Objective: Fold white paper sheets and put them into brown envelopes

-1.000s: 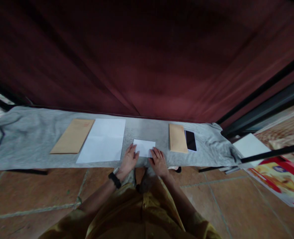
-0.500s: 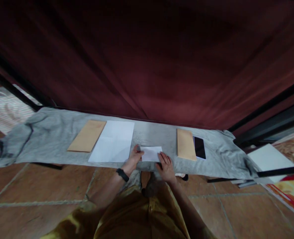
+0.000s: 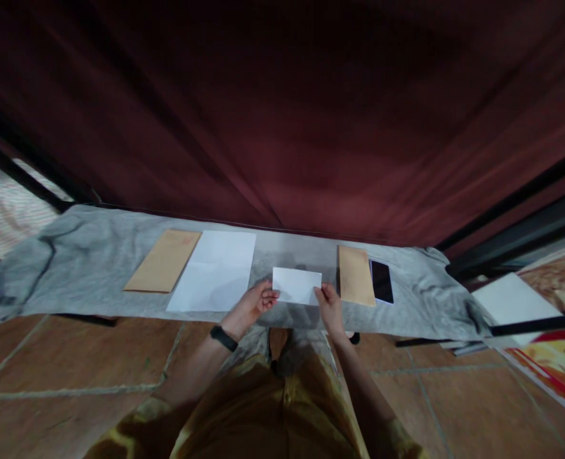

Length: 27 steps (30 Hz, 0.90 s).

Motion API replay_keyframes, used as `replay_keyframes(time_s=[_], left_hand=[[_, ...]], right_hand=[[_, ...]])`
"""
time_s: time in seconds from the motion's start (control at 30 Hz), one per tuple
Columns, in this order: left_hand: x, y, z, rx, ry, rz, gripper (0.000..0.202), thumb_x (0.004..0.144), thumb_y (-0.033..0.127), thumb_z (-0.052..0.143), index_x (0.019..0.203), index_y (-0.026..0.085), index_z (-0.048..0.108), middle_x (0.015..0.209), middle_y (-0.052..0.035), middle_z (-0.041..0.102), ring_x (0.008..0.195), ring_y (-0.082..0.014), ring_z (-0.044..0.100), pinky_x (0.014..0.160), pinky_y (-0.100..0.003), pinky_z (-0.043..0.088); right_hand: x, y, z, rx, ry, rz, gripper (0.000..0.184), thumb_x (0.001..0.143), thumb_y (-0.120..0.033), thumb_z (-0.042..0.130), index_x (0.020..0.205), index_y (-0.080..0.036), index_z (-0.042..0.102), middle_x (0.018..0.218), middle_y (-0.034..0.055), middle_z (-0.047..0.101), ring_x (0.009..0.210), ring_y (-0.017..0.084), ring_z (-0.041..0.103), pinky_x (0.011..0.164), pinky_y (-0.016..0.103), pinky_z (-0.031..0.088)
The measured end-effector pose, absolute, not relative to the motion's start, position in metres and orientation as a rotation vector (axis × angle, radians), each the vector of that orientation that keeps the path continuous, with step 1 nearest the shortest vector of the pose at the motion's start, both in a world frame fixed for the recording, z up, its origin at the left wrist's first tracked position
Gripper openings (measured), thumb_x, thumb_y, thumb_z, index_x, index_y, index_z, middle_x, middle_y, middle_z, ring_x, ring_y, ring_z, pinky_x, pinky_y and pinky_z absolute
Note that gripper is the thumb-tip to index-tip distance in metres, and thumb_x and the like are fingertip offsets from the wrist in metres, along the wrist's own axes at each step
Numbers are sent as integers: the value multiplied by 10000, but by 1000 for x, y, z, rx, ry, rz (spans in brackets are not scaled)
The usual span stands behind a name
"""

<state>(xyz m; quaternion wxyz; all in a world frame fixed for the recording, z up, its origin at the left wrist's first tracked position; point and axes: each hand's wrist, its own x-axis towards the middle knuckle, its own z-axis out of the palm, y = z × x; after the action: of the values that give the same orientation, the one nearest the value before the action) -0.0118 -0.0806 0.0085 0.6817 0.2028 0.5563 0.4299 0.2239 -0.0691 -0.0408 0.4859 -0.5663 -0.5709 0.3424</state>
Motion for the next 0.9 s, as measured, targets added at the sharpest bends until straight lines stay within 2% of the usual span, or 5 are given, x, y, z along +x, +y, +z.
replay_keyframes(time_s=[0.23,0.47,0.53,0.63,0.9], left_hand=[[-25,-87,-1,688,1456,1085,307,763,274,721,1054,186,678,774,-18,692,681,-152,642,614,-249,479],[-167,-57,26,1374,2401,1028,458,822,367,636,1220,143,608,1300,-201,604,1250,-356,523,998,-470,453],[-210,-60,34,1238,2628,859,467,840,399,628,1201,109,569,1278,-242,591,1226,-388,524,909,-458,482],[-254,-74,39,1195,2700,614,434,847,438,638,1124,117,544,1121,-188,637,1108,-368,586,806,-385,485],[-286,-79,32,1110,2815,470,609,720,587,733,1060,117,549,1203,-230,582,1167,-429,557,879,-454,470]], right_hand=[[232,-61,-58,-1599,-1580,531,301,947,-433,439,960,-228,658,803,45,706,723,208,652,682,310,489],[229,-72,-76,-1660,-1767,213,317,982,-359,388,1046,-185,645,961,93,719,937,252,662,888,405,455],[228,-73,-77,-1664,-1786,195,317,989,-354,382,1060,-180,638,970,94,716,955,257,656,895,409,446],[227,-74,-76,-1675,-1818,156,316,995,-348,375,1056,-183,636,952,90,709,958,261,648,884,405,438],[225,-74,-80,-1672,-1834,65,321,1003,-358,367,1051,-204,644,946,92,703,947,267,644,863,410,441]])
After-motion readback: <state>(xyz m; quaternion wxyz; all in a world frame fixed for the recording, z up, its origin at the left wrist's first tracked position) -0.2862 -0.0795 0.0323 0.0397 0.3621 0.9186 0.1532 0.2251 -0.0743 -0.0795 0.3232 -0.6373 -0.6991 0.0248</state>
